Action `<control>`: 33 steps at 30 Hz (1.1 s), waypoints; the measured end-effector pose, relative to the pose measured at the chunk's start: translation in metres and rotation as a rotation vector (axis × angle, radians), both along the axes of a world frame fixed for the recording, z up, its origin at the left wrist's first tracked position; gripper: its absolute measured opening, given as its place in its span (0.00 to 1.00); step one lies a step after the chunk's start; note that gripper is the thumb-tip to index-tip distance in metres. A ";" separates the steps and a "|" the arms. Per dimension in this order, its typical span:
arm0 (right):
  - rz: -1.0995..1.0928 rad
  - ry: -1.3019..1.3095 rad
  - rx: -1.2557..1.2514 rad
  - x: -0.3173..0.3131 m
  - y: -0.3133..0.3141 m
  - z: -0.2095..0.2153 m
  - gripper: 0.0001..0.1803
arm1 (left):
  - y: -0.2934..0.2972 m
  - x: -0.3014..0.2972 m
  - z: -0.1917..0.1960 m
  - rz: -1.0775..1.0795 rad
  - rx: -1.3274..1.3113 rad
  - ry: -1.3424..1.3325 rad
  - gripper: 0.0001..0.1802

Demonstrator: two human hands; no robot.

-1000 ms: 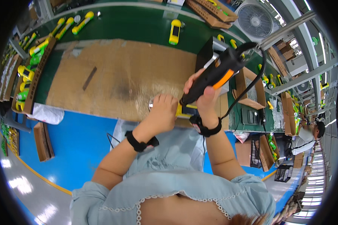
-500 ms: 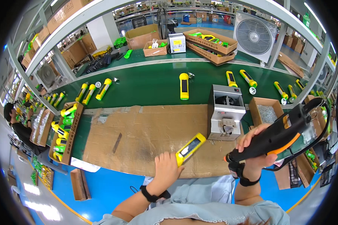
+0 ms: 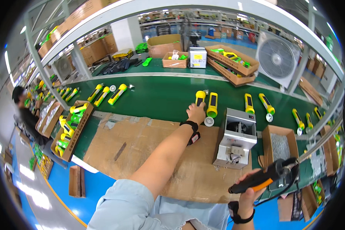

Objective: Using an electric screwdriver and testing equipment to assemble solar-powered flashlights on a production line.

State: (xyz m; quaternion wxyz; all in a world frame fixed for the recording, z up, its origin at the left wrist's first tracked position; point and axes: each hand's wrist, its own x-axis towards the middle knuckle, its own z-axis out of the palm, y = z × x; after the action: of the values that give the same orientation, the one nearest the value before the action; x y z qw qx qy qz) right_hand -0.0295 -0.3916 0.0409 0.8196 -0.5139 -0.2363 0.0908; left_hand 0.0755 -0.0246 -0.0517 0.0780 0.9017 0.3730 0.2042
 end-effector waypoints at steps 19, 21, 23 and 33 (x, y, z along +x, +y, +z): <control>-0.005 -0.226 0.077 0.012 0.035 0.003 0.33 | -0.186 -0.305 0.050 -0.543 -0.322 -0.032 0.40; 0.015 -0.221 0.021 0.015 0.047 0.021 0.21 | -0.185 -0.311 0.041 -0.590 -0.308 0.040 0.37; 0.136 -0.275 0.007 0.032 0.058 0.035 0.19 | -0.187 -0.308 0.046 -0.521 -0.126 0.012 0.31; -0.144 -0.415 0.109 0.069 0.072 0.060 0.12 | -0.205 -0.244 0.020 -0.705 0.080 -0.062 0.26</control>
State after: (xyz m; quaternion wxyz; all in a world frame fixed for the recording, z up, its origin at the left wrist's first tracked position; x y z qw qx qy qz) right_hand 0.0398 -0.3195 0.1006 0.7845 -0.4919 -0.3672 -0.0885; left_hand -0.1685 -0.2293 -0.0317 0.1195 0.9707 0.0279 0.2066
